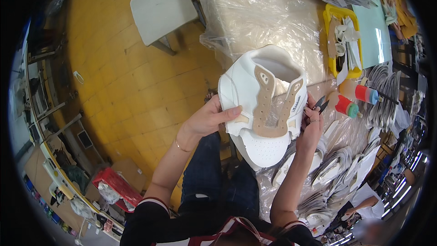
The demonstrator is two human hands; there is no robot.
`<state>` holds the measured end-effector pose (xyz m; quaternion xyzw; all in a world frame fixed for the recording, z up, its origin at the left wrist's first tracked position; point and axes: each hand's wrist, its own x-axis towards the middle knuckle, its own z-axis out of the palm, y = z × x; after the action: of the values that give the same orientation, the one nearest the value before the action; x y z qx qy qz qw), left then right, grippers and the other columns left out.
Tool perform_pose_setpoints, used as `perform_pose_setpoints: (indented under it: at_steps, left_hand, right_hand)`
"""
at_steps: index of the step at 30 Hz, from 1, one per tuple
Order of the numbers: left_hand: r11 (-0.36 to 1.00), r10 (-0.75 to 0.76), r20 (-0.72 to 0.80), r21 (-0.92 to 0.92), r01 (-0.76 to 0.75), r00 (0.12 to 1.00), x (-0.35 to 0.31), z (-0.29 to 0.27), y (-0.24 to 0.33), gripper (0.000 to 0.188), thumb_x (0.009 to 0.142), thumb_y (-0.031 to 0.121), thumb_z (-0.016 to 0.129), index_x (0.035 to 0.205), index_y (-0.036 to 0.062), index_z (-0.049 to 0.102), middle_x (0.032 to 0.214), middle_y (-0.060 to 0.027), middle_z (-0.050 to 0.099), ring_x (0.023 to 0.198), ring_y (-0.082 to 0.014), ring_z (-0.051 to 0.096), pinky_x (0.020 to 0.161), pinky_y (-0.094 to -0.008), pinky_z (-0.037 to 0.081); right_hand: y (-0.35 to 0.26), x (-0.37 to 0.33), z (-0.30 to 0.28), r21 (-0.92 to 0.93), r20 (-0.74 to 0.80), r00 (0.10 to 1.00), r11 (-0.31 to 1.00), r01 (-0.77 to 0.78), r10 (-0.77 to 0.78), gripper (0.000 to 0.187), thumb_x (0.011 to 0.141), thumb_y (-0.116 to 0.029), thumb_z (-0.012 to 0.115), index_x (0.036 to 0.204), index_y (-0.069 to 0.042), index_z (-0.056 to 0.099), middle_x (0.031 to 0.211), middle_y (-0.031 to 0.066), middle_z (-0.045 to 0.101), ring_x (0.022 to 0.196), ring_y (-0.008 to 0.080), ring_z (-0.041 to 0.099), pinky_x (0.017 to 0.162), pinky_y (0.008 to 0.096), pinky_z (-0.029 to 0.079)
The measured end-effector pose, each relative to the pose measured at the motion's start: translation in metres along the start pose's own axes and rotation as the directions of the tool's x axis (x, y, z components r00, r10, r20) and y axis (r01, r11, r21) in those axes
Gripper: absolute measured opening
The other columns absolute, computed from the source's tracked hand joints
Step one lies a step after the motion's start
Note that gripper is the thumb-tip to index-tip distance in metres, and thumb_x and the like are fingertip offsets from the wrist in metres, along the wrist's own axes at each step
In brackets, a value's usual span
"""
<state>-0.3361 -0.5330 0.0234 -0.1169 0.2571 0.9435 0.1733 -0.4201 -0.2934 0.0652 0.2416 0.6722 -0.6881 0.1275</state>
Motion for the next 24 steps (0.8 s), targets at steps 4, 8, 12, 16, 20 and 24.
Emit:
perform_pose_setpoints:
  at_steps: [4,8,12,16,20,24]
  left_hand:
    - [1.0,0.012,-0.014,0.018,-0.012,1.0,0.001,0.005,-0.005,0.035,0.097,0.013,0.058,0.128,-0.0016,0.053,0.117,-0.0038,0.063,0.104,-0.0099,0.059,0.089,-0.0261,0.048]
    - [0.972,0.031,-0.034,0.233,-0.023,0.999,0.002,0.003,-0.008,0.034,0.098,0.017,0.057,0.126,-0.0018,0.055,0.115,-0.0026,0.063,0.101,-0.0079,0.057,0.089,-0.0261,0.047]
    - [0.964,0.015,-0.059,0.264,0.002,0.998,-0.001,0.0,-0.015,0.032,0.099,0.02,0.056,0.123,-0.0016,0.057,0.111,-0.002,0.064,0.098,-0.007,0.057,0.086,-0.0256,0.047]
    - [0.948,0.02,-0.067,0.317,0.002,0.998,-0.002,-0.002,-0.022,0.032,0.1,0.021,0.056,0.122,-0.0017,0.058,0.109,-0.0015,0.064,0.097,-0.0069,0.057,0.085,-0.0254,0.047]
    - [0.974,-0.026,-0.134,0.222,0.055,0.991,0.0,-0.006,-0.028,0.033,0.1,0.021,0.055,0.124,-0.0012,0.057,0.111,-0.0017,0.064,0.098,-0.0071,0.057,0.086,-0.0254,0.048]
    - [0.986,-0.029,-0.116,0.158,0.047,0.993,-0.001,-0.006,-0.03,0.034,0.1,0.022,0.054,0.125,-0.0013,0.057,0.113,-0.0028,0.064,0.1,-0.0077,0.058,0.088,-0.0256,0.048]
  right_hand:
    - [-0.002,-0.008,0.005,-0.281,-0.053,0.988,0.952,0.122,-0.143,0.039,0.086,-0.004,0.055,0.124,0.001,0.059,0.092,-0.0034,0.057,0.06,0.0005,0.033,0.053,0.0168,0.027]
    - [-0.006,-0.027,0.009,-0.516,0.069,0.956,0.81,0.28,-0.286,0.026,0.084,-0.006,0.07,0.11,-0.004,0.066,0.097,-0.003,0.054,0.062,0.0024,0.034,0.052,0.0187,0.029]
    - [-0.004,-0.049,0.02,-0.564,0.331,0.917,0.733,0.381,-0.222,0.016,0.082,-0.007,0.073,0.097,-0.003,0.068,0.097,0.0018,0.056,0.062,0.004,0.042,0.052,0.0184,0.032]
    - [0.014,-0.049,0.037,-0.485,0.306,0.936,0.818,0.31,-0.173,0.009,0.085,-0.002,0.069,0.091,0.003,0.065,0.103,0.0005,0.055,0.073,0.0053,0.047,0.059,0.0183,0.037]
    - [0.017,-0.041,0.032,-0.545,0.326,0.895,0.713,0.442,-0.305,0.01,0.085,-0.001,0.069,0.091,0.004,0.064,0.095,0.0061,0.059,0.072,0.0089,0.054,0.06,0.0199,0.041]
    - [0.007,-0.033,0.025,-0.44,0.295,0.895,0.784,0.439,-0.336,0.005,0.088,0.0,0.065,0.088,0.004,0.061,0.092,0.0056,0.058,0.07,0.0084,0.05,0.062,0.0195,0.04]
